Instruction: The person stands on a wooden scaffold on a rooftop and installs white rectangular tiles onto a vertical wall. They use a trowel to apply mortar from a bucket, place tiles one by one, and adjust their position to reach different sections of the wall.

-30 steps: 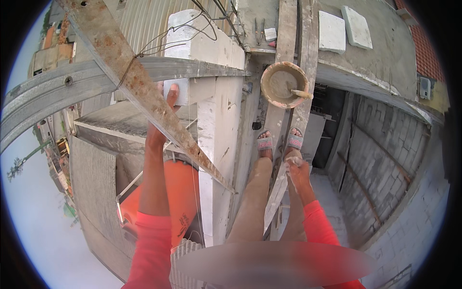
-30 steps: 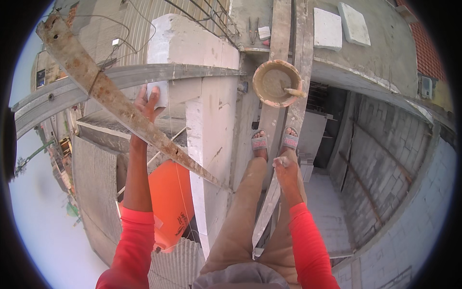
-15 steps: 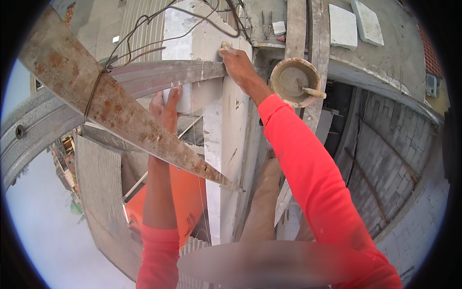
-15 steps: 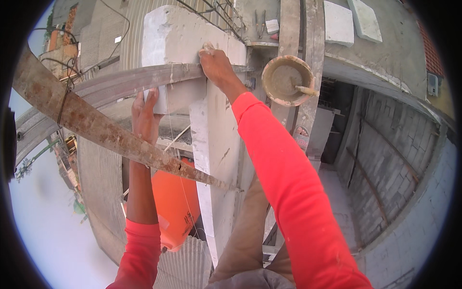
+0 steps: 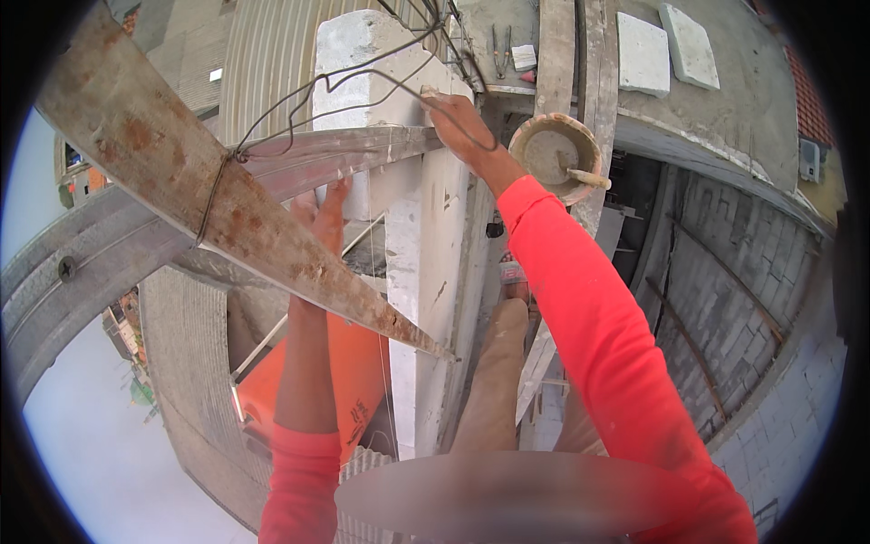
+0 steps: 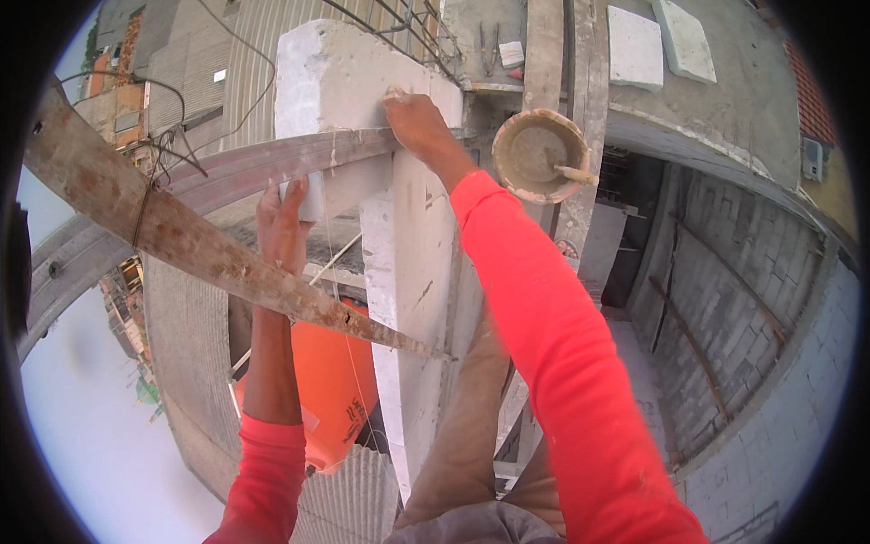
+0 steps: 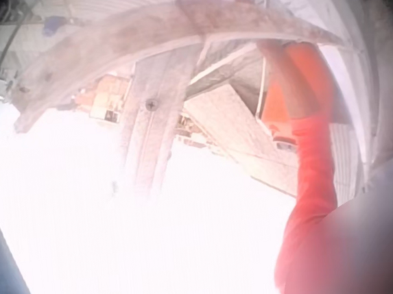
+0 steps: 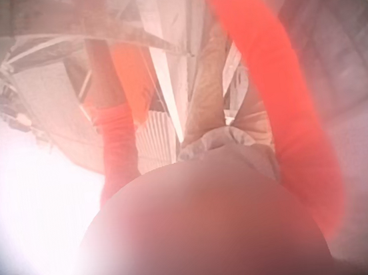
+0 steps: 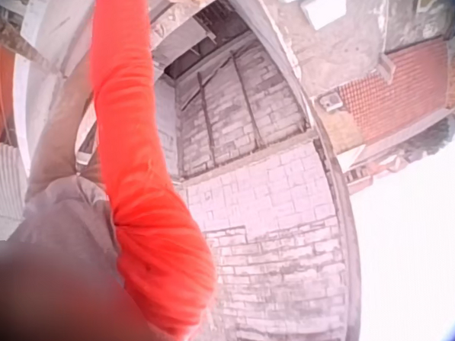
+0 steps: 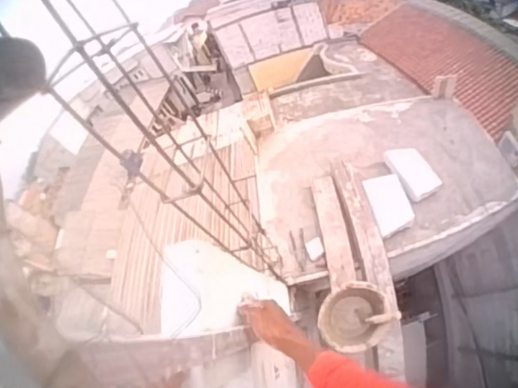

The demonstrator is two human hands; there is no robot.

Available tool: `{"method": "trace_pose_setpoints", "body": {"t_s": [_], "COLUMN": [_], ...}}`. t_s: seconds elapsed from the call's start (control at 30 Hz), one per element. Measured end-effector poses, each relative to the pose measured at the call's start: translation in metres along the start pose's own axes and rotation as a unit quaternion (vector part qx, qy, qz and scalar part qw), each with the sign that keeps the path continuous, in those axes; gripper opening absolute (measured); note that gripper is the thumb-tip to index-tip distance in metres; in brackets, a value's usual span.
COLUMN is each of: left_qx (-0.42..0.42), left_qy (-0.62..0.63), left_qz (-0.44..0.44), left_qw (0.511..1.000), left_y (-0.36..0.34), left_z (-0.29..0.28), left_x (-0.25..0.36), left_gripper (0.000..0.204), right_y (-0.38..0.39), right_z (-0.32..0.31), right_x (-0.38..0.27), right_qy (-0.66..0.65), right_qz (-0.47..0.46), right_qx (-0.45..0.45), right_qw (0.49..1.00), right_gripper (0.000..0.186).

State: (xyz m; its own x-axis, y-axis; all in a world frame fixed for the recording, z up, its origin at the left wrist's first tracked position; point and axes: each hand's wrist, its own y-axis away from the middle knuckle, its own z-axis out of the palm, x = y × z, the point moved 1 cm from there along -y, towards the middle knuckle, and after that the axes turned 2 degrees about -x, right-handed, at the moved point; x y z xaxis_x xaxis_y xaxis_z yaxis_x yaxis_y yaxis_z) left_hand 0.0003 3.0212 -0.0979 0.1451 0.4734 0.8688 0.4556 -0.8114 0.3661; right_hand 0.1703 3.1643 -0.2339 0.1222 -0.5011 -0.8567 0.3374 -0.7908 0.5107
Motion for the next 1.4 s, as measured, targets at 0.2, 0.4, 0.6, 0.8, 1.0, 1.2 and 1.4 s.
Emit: {"method": "trace_pose_setpoints", "body": {"t_s": [0.2,0.4,0.6,0.8,1.0,1.2,1.4], "left_qx": [0.005,-0.008,0.002,-0.007,-0.022,-0.021,-0.074], "left_qy": [0.051,0.058,0.035,0.06,0.048,0.002,-0.013], "left_qz": [-0.055,-0.047,0.027,0.005,-0.02,-0.002,0.045], "left_qw": [0.997,0.997,0.999,0.998,0.998,1.0,0.996], "left_y": [0.002,0.002,0.0,-0.001,0.002,0.002,0.005], "left_z": [-0.001,-0.003,-0.001,0.001,0.003,0.004,-0.005], "left_x": [0.006,0.005,-0.006,-0.004,0.005,0.003,0.002], "left_gripper": [0.038,0.043,0.043,0.043,0.044,0.038,0.047], "right_y": [-0.015,-0.018,-0.02,-0.026,-0.032,0.031,0.211], "right_z": [-0.005,0.002,0.001,0.001,-0.001,-0.023,-0.041], "right_x": [0.007,0.009,0.001,-0.004,-0.009,0.05,0.171], "right_qy": [-0.118,-0.078,-0.053,-0.029,0.009,0.0,0.121], "right_qz": [-0.041,-0.087,-0.062,-0.064,-0.055,0.05,0.217], "right_qx": [0.1,0.128,0.12,0.153,0.122,0.23,0.133], "right_qw": [0.987,0.985,0.989,0.986,0.991,0.972,0.959], "right_gripper": [0.036,0.04,0.04,0.043,0.036,0.036,0.037]}}
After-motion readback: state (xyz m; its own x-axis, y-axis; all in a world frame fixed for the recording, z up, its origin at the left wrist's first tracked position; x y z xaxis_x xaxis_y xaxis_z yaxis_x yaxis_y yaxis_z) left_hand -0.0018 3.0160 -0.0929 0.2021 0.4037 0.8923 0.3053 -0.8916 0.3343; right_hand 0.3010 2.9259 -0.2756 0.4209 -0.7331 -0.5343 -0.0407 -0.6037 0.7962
